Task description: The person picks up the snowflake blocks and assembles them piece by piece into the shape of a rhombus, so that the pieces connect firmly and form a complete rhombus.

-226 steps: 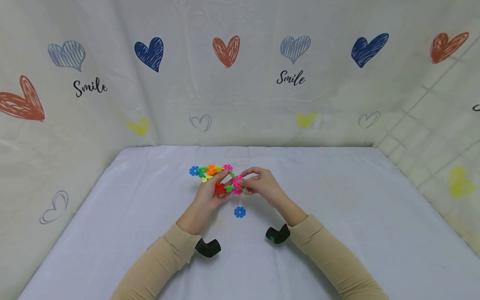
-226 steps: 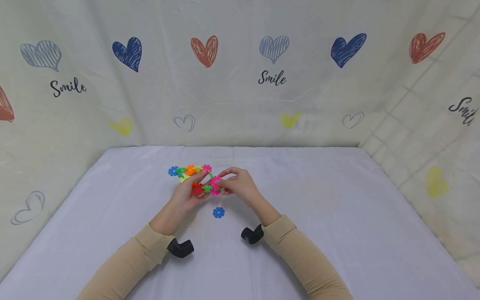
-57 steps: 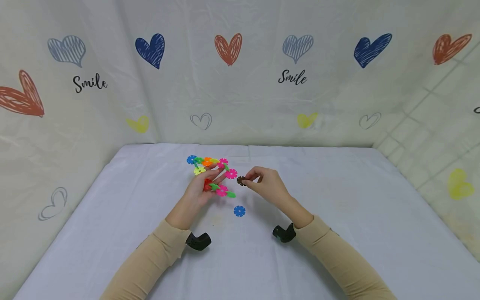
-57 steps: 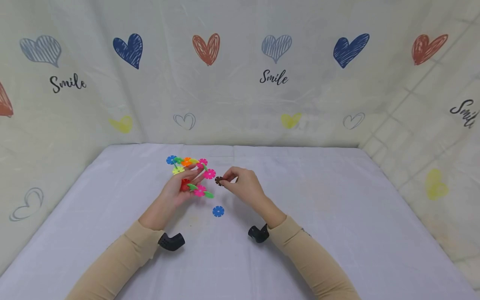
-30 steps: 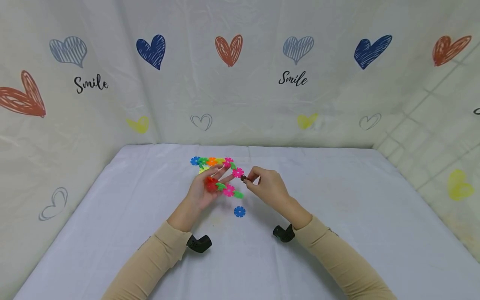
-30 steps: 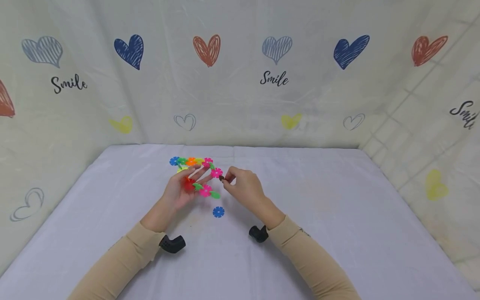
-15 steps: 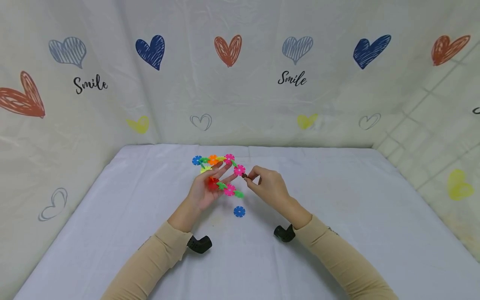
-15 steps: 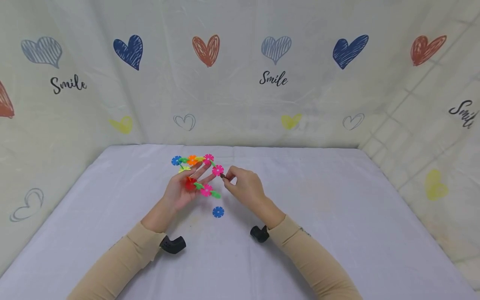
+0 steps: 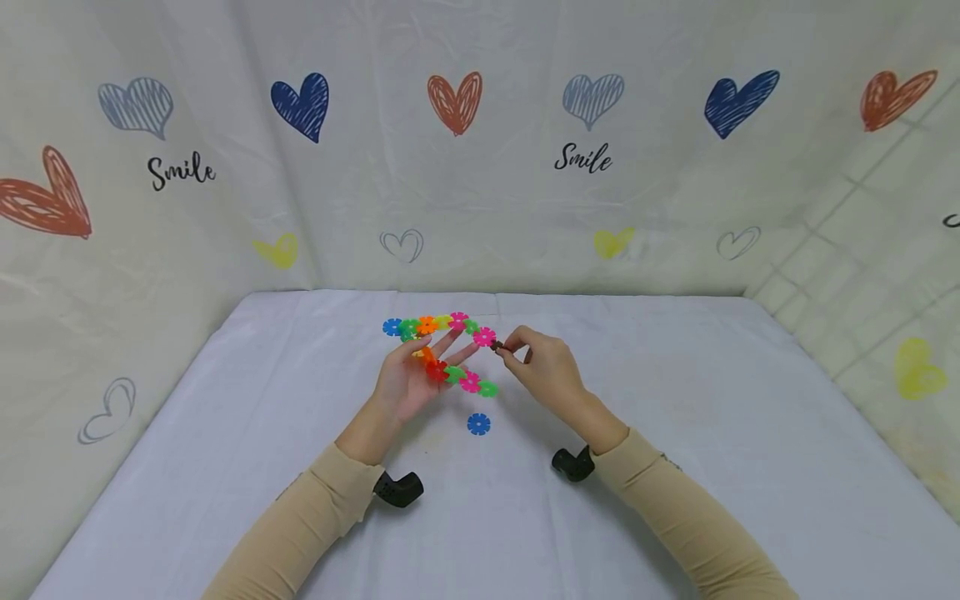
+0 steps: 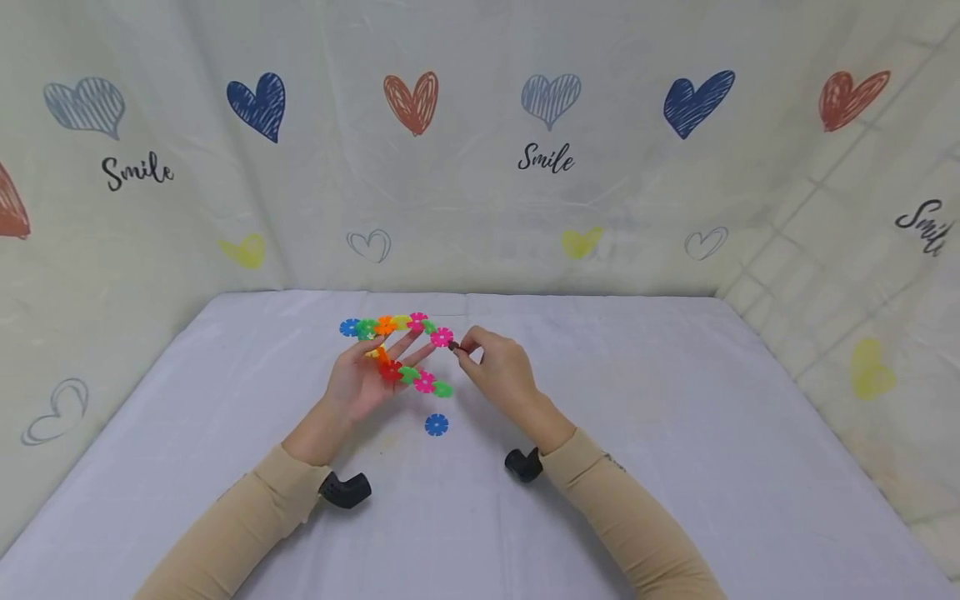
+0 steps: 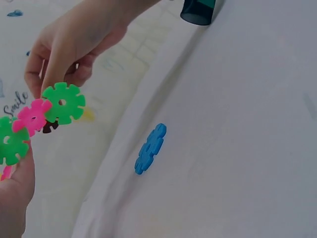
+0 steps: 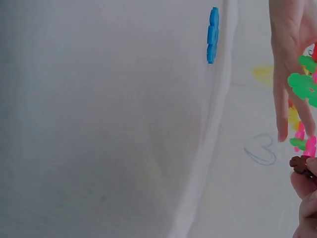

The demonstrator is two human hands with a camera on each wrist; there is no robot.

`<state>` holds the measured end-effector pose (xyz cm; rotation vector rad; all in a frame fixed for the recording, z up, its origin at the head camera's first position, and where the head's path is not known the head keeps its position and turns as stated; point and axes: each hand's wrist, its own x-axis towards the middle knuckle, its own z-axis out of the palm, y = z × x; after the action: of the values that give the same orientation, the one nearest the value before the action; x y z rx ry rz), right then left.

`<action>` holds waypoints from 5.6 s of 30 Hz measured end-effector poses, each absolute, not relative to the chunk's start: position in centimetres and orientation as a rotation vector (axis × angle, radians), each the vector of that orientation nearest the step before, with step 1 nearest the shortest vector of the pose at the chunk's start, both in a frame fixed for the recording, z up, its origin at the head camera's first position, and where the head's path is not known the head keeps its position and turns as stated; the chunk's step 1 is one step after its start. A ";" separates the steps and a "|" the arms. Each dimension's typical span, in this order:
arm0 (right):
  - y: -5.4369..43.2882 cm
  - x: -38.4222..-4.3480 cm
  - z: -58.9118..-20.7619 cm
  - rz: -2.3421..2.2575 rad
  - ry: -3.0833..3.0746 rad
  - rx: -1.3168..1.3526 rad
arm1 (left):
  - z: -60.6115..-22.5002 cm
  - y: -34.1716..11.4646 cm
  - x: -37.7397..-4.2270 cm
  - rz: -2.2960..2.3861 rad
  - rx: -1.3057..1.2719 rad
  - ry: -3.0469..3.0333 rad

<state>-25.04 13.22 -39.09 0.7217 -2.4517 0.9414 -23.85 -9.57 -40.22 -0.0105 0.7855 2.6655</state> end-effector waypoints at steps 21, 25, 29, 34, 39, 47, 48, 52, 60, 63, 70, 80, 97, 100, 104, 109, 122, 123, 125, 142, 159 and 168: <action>12.2 -24.5 -38.9 0.873 -2.363 0.900 | -40.8 -7.4 -23.6 2.709 -0.330 1.195; 11.9 -24.5 -38.9 0.835 -2.335 0.929 | -40.6 -6.7 -23.4 2.765 -0.433 1.234; 11.6 -24.4 -38.7 0.811 -2.336 0.946 | -40.7 -6.2 -23.1 2.808 -0.451 1.259; 11.3 -24.3 -38.7 0.793 -2.371 0.944 | -40.5 -6.0 -23.2 2.837 -0.492 1.219; 11.0 -24.2 -38.8 0.770 -2.364 0.954 | -40.3 -6.1 -23.3 2.812 -0.484 1.229; 10.7 -24.2 -39.0 0.743 -2.339 0.991 | -40.2 -6.4 -23.4 2.739 -0.517 1.242; 10.7 -24.2 -39.0 0.745 -2.336 0.994 | -40.3 -6.4 -23.4 2.730 -0.509 1.247; 10.6 -24.1 -39.0 0.757 -2.325 1.005 | -40.3 -6.6 -23.5 2.713 -0.486 1.261; 10.4 -23.8 -39.1 0.753 -2.314 1.045 | -40.2 -6.8 -23.5 2.680 -0.508 1.294; 10.4 -23.8 -39.1 0.761 -2.307 1.052 | -40.2 -6.9 -23.5 2.655 -0.509 1.301; 10.1 -23.9 -39.1 0.765 -2.283 1.070 | -40.1 -7.3 -23.5 2.604 -0.484 1.374; 9.8 -24.6 -37.2 0.779 -2.263 1.055 | -39.9 -7.0 -23.6 2.724 -0.495 1.017; 10.3 -24.6 -37.2 1.222 -2.431 0.768 | -38.8 -7.0 -24.1 2.674 -0.424 1.121; 10.4 -24.7 -37.4 1.330 -2.436 0.737 | -38.8 -6.9 -24.1 2.684 -0.437 1.108; 10.7 -25.1 -37.8 1.443 -2.448 0.656 | -38.9 -6.7 -24.2 2.690 -0.437 1.116; 11.1 -25.5 -38.2 1.549 -2.419 0.573 | -39.0 -6.7 -24.3 2.706 -0.418 1.053; 11.7 -25.3 -38.4 1.619 -2.465 0.553 | -38.9 -6.7 -24.5 2.770 -0.468 0.884; 11.7 -25.3 -38.5 1.651 -2.463 0.550 | -38.9 -6.7 -24.5 2.777 -0.471 0.866; 11.8 -25.3 -38.5 1.718 -2.452 0.543 | -38.9 -6.6 -24.5 2.785 -0.462 0.846; 13.6 -26.8 -38.3 2.116 -2.249 0.311 | -39.3 -8.4 -23.9 2.470 -0.017 1.081; 16.9 -28.5 -37.9 2.234 -2.299 0.696 | -39.4 -12.0 -24.4 2.182 0.491 0.795; 16.9 -29.0 -37.7 2.087 -2.562 1.108 | -39.1 -11.1 -24.2 1.947 0.406 1.097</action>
<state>-29.01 16.94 -37.69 1.1080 -2.5624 2.0870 -24.21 -11.13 -39.08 0.4056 1.0965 1.9468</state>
